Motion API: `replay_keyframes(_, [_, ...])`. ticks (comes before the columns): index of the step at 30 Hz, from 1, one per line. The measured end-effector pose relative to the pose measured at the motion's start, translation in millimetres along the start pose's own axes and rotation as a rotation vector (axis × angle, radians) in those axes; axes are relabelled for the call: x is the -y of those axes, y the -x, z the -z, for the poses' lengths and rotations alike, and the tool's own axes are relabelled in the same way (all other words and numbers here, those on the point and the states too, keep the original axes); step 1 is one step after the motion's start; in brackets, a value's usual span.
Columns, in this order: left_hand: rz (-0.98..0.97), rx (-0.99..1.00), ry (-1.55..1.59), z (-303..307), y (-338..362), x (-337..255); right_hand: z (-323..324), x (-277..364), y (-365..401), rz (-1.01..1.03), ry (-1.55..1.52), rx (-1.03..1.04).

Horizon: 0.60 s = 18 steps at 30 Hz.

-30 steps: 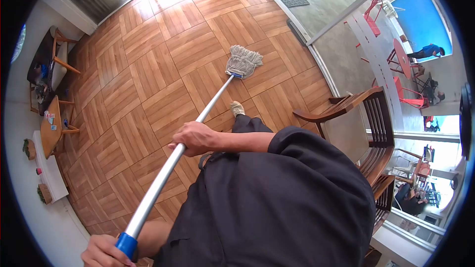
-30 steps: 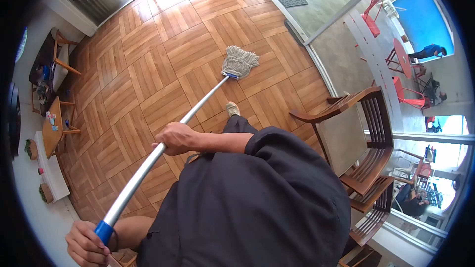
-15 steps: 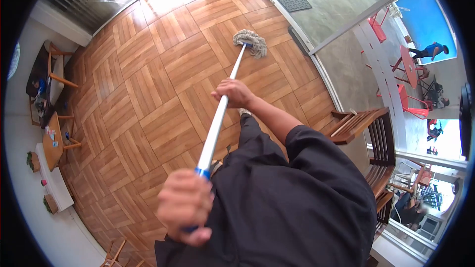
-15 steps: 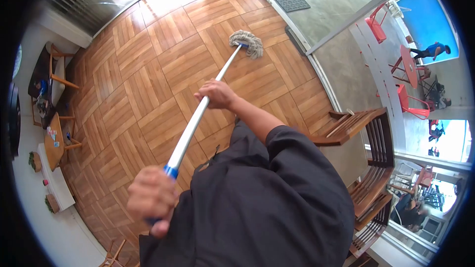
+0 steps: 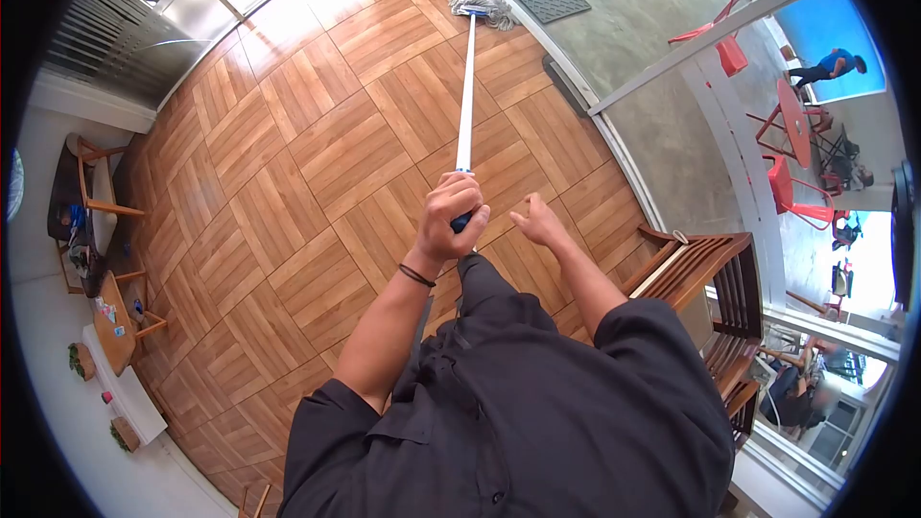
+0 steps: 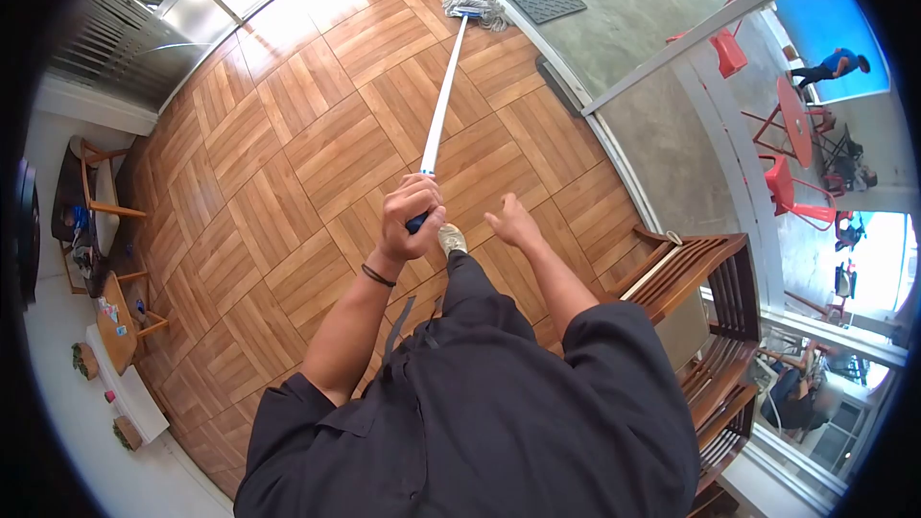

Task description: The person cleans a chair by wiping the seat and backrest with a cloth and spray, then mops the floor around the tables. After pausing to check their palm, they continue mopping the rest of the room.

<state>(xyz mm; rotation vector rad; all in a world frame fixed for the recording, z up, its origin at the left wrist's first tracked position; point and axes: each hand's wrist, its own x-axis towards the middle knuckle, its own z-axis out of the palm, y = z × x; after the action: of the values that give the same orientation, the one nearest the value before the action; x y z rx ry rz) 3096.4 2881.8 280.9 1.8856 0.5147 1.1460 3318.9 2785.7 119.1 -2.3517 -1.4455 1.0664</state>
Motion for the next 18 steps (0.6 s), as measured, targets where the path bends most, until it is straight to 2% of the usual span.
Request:
replay_keyframes(1, [-0.006,0.005,0.002,2.2,-1.2,-5.8,-7.4,-7.0,7.9,-0.032,-0.032,-0.002])
replay_keyframes(2, [-0.001,0.013,0.003,7.6,0.3,-17.6,-16.4,-2.9,14.6,0.021,-0.123,-0.045])
replay_keyframes(5, [0.009,0.015,0.027,36.2,27.2,-76.3,-12.4,69.6,45.6,0.280,-0.100,-0.287])
replay_keyframes(9, [-0.009,-0.037,0.100,86.7,93.6,-165.1,0.6,171.3,88.4,0.688,-0.012,-0.351])
replay_keyframes(13, [0.001,-0.067,0.174,141.9,195.1,-274.9,-51.4,229.2,148.4,0.815,0.260,-0.196])
replay_keyframes(15, [-0.036,0.038,0.211,184.7,248.3,-329.3,-94.0,239.5,180.0,0.871,0.294,-0.081])
replay_keyframes(17, [-0.082,0.253,0.268,240.7,299.9,-380.4,-138.5,253.1,225.3,0.866,0.394,0.100])
replay_keyframes(18, [-0.054,0.293,0.272,265.9,323.3,-412.2,-161.4,256.6,250.0,0.956,0.317,0.149])
